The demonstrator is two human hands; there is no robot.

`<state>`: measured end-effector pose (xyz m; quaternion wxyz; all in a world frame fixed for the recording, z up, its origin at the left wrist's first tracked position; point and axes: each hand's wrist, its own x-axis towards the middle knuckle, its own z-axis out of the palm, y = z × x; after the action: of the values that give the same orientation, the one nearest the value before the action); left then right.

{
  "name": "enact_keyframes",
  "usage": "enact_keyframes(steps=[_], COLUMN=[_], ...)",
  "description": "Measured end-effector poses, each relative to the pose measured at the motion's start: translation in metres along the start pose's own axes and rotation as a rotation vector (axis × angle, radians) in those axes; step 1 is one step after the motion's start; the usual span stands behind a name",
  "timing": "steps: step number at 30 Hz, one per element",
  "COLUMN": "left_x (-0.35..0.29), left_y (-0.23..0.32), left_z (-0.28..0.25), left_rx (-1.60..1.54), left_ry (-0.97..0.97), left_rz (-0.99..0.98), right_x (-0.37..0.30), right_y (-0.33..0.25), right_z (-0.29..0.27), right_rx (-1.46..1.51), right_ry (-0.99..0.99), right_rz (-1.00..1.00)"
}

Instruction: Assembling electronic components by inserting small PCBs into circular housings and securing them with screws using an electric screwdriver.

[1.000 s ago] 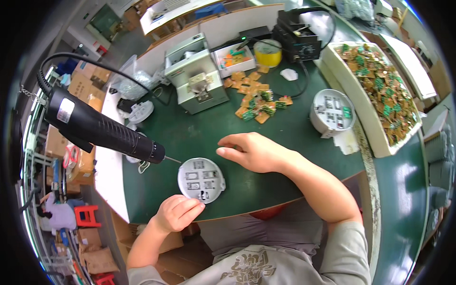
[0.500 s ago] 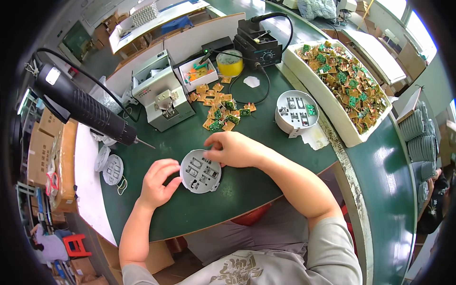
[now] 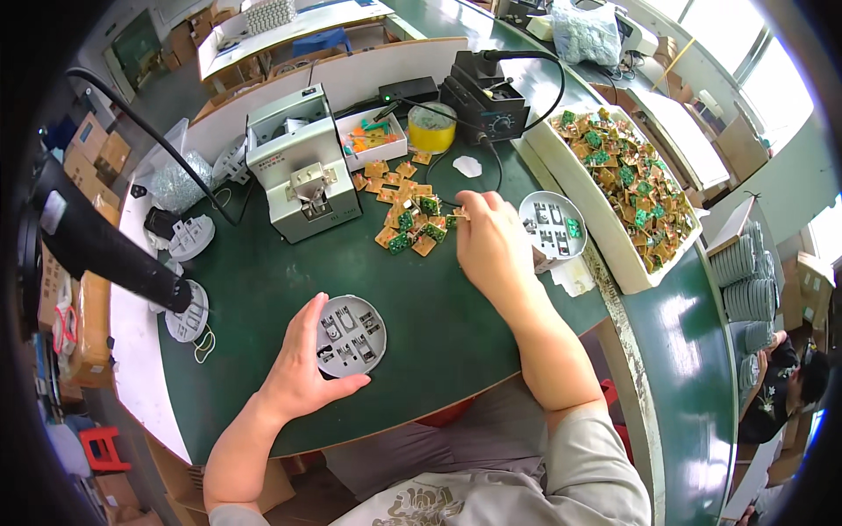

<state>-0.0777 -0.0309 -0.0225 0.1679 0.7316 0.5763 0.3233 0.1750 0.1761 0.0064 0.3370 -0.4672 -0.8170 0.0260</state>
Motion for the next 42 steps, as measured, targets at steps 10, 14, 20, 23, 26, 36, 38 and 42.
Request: enact_keyframes(steps=[10, 14, 20, 23, 26, 36, 38, 42], left_x=[-0.003, -0.003, -0.004, -0.005, -0.005, -0.005, -0.007, -0.011], left_y=[-0.005, -0.006, -0.006, -0.007, -0.009, -0.011, -0.011, -0.011], left_z=[-0.004, -0.006, -0.010, -0.008, -0.005, -0.005, -0.006, -0.007], left_rx=[-0.022, -0.014, -0.011, -0.010, 0.011, 0.000, 0.008, 0.028], left_ry=[-0.039, -0.035, -0.042, -0.026, -0.006, -0.009, -0.007, -0.009], left_rz=[-0.011, 0.007, 0.010, 0.007, 0.039, 0.030, 0.019, 0.003], right_x=[0.006, -0.006, -0.023, -0.023, -0.022, -0.006, -0.005, -0.006], right_y=[-0.008, -0.011, -0.023, -0.030, -0.038, -0.079, -0.078, -0.070], right_z=[-0.021, -0.042, -0.040, -0.036, -0.030, -0.016, -0.012, -0.005], right_rx=[-0.016, 0.604, 1.463, 1.541, 1.510, 1.124, 1.236, 1.558], right_ry=[-0.415, -0.571, -0.787, -0.833, -0.807, -1.013, -1.042, -1.093], right_rz=[0.209, 0.435, 0.818, 0.863, 0.801, 0.378, 0.468, 0.762])
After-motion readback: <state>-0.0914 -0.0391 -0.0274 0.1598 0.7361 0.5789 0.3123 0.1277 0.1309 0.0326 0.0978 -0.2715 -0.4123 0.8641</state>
